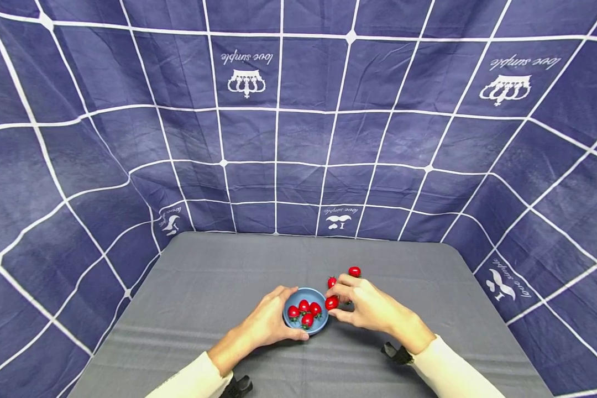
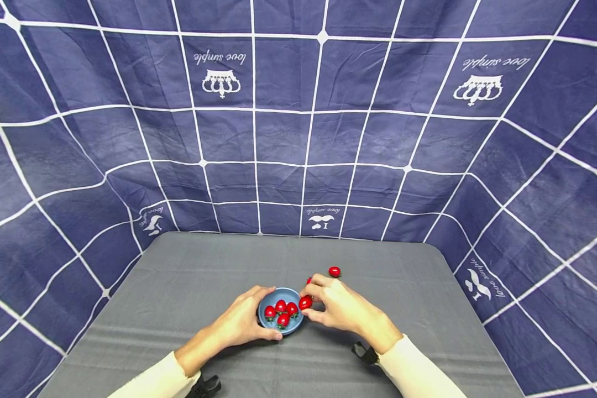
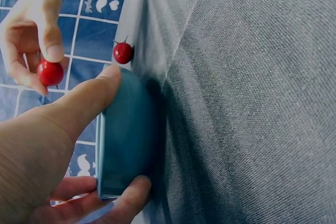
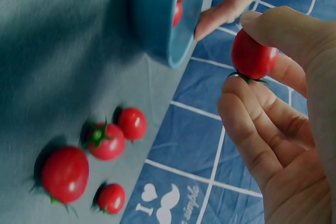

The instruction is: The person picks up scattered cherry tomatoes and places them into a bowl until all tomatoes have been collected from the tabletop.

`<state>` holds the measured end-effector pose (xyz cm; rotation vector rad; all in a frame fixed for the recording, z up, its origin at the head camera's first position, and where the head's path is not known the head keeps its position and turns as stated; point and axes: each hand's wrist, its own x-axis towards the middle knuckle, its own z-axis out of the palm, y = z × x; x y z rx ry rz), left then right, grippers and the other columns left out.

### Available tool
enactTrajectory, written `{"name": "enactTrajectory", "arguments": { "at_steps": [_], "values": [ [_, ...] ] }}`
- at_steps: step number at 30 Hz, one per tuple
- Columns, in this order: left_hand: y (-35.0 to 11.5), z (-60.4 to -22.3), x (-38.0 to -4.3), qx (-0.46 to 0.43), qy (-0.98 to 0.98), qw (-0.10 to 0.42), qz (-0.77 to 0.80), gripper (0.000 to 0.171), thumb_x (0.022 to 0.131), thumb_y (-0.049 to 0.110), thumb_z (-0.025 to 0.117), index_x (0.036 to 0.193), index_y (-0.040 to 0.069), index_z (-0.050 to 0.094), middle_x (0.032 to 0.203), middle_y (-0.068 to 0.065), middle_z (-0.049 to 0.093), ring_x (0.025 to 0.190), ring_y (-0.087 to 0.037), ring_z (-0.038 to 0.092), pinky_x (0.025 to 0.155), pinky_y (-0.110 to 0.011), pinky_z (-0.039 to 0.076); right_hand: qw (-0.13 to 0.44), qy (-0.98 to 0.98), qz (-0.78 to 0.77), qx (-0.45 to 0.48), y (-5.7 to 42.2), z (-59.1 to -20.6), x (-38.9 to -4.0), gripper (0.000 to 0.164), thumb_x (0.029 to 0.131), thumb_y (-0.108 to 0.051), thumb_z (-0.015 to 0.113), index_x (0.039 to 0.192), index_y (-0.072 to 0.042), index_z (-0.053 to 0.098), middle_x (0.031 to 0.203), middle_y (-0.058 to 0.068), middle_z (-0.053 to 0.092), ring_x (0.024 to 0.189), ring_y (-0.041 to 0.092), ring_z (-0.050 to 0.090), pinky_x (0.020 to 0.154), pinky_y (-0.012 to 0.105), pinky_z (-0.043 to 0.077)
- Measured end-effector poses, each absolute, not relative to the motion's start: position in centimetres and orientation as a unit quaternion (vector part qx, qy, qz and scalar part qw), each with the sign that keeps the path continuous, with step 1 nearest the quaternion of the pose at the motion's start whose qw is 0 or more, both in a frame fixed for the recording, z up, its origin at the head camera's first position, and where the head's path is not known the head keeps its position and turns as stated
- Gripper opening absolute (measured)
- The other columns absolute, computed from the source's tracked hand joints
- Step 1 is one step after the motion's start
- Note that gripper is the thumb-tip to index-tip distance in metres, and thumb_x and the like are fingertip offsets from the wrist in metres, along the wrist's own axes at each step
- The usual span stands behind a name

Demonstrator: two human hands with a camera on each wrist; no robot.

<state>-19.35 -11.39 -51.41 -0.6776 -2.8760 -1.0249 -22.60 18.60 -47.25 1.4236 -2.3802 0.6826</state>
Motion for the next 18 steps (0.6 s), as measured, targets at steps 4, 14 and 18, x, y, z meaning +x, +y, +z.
{"name": "enactTrajectory", "arguments": {
  "at_steps": [4,14,18],
  "values": [
    [-11.5,-51.3,-19.4,-0.215,-0.919,0.004,-0.332,0.111,0.070,0.042,0.115,0.157,-0.005,0.064,0.144,-0.016,0.074,0.130,-0.035,0.074,0.114,-0.053,0.063,0.128,-0.826,0.239,0.494,17.7,-47.4,-22.5,0.032,0.091,-0.013,0.101,0.118,-0.011,0.084,0.107,-0.002,0.072,0.089,0.009,0.079,0.083,0.019,0.068],
    [-11.3,-51.3,-19.3,-0.215,-0.916,0.003,-0.339,0.112,0.070,0.040,0.115,0.158,-0.007,0.063,0.146,-0.017,0.073,0.131,-0.036,0.075,0.114,-0.054,0.063,0.136,-0.840,0.205,0.484,16.3,-47.3,-21.8,0.032,0.092,-0.022,0.100,0.121,-0.017,0.087,0.108,-0.008,0.073,0.092,0.012,0.078,0.087,0.016,0.062],
    [-11.3,-51.4,-19.4,-0.214,-0.916,0.005,-0.338,0.112,0.069,0.040,0.115,0.158,-0.007,0.063,0.146,-0.016,0.074,0.131,-0.035,0.075,0.114,-0.054,0.063,0.135,-0.845,0.199,0.478,16.1,-47.3,-21.7,0.033,0.092,-0.025,0.101,0.122,-0.018,0.087,0.108,-0.008,0.073,0.094,0.012,0.078,0.088,0.017,0.063]
  ]
}}
